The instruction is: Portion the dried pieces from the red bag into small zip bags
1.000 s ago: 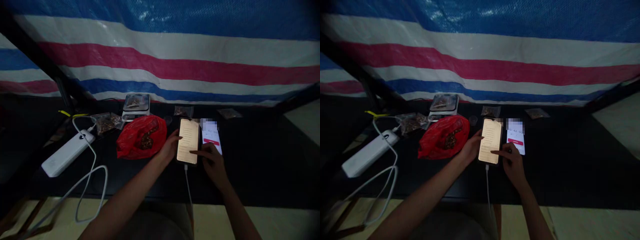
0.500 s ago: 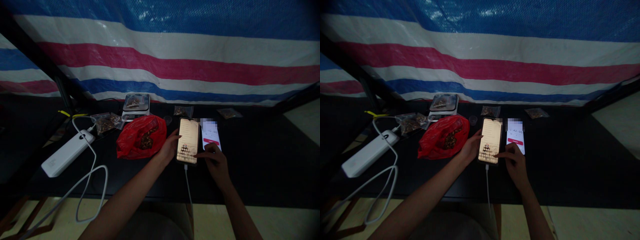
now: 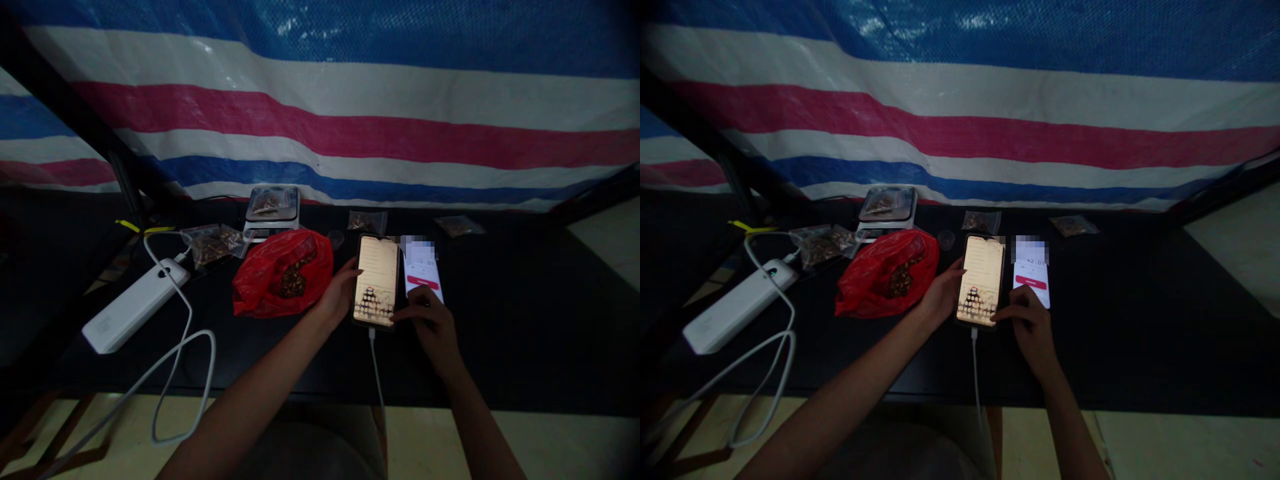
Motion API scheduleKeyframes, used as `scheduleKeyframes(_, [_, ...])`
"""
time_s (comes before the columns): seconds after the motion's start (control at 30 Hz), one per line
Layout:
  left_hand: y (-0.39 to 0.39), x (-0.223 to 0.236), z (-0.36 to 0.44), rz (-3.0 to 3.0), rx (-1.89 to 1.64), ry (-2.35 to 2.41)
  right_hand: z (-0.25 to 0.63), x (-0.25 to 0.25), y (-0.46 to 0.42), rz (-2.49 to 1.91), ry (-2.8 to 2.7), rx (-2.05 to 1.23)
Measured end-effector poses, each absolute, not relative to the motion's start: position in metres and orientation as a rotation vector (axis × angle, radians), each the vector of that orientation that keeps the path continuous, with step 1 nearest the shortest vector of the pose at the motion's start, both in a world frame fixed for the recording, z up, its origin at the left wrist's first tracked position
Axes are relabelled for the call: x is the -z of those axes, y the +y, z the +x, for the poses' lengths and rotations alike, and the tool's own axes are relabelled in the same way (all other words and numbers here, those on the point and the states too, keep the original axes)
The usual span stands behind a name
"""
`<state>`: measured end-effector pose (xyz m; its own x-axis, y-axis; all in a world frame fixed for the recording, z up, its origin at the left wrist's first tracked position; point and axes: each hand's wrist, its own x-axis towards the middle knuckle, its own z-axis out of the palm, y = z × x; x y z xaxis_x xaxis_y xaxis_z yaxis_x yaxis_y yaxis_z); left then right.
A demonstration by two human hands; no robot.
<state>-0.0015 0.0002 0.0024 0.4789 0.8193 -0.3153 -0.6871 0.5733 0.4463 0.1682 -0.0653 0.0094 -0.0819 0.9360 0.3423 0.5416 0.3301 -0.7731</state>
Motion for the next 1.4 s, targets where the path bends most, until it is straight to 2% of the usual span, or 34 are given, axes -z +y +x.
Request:
scheduleKeyframes(0.97, [-0.0005, -0.0035, -0.0016, 0.294, -0.93, 0.528, 0.1669, -0.0103, -0.064, -1.378, -1.762, -0.656])
scheduleKeyframes(1.4, [0.0002, -0.0043, -0.0013, 0.273, -0.93, 0.541, 0.1697, -0.0091, -0.0644, -1.436, -1.659, -0.548])
